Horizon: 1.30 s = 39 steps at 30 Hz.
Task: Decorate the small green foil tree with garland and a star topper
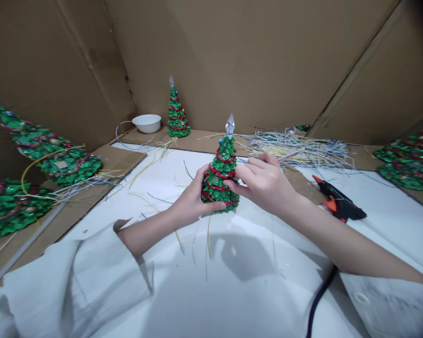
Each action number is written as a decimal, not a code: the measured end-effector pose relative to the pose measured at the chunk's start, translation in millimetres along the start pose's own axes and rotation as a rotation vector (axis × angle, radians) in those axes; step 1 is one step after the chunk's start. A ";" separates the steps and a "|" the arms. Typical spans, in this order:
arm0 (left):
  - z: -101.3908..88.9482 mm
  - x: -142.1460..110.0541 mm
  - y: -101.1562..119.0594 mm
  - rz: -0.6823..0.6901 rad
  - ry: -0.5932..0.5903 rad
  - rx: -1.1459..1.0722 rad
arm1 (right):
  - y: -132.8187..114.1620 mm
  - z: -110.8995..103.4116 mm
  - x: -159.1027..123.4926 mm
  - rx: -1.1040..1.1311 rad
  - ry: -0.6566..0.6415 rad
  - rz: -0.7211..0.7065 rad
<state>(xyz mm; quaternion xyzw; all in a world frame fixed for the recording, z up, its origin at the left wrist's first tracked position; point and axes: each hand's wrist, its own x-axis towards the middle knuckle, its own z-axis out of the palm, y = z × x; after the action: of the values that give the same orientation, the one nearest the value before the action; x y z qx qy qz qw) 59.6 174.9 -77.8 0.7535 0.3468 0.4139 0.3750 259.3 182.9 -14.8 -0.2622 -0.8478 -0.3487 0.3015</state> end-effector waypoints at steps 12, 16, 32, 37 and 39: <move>0.1 -0.7 -0.8 -0.036 -0.028 -0.080 | 6.4 8.1 -7.7 0.238 -0.068 0.145; 0.3 -0.1 -2.1 -0.013 -0.016 -0.073 | 9.2 9.0 -9.5 0.212 -0.046 0.115; -0.6 0.6 -1.9 -0.001 -0.015 -0.011 | -6.1 -12.9 -4.4 -0.240 -0.061 -0.115; -0.1 0.6 -1.4 0.011 -0.006 0.003 | -7.2 -15.0 -2.9 -0.235 -0.035 -0.128; 0.1 0.6 -0.5 0.000 -0.012 -0.002 | -6.8 -14.1 -2.7 -0.217 -0.025 -0.128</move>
<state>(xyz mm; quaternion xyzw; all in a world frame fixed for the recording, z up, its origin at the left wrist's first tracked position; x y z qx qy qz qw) 59.9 175.6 -78.1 0.7557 0.3441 0.4096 0.3778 261.2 167.5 -11.5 -0.2428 -0.8237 -0.4539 0.2378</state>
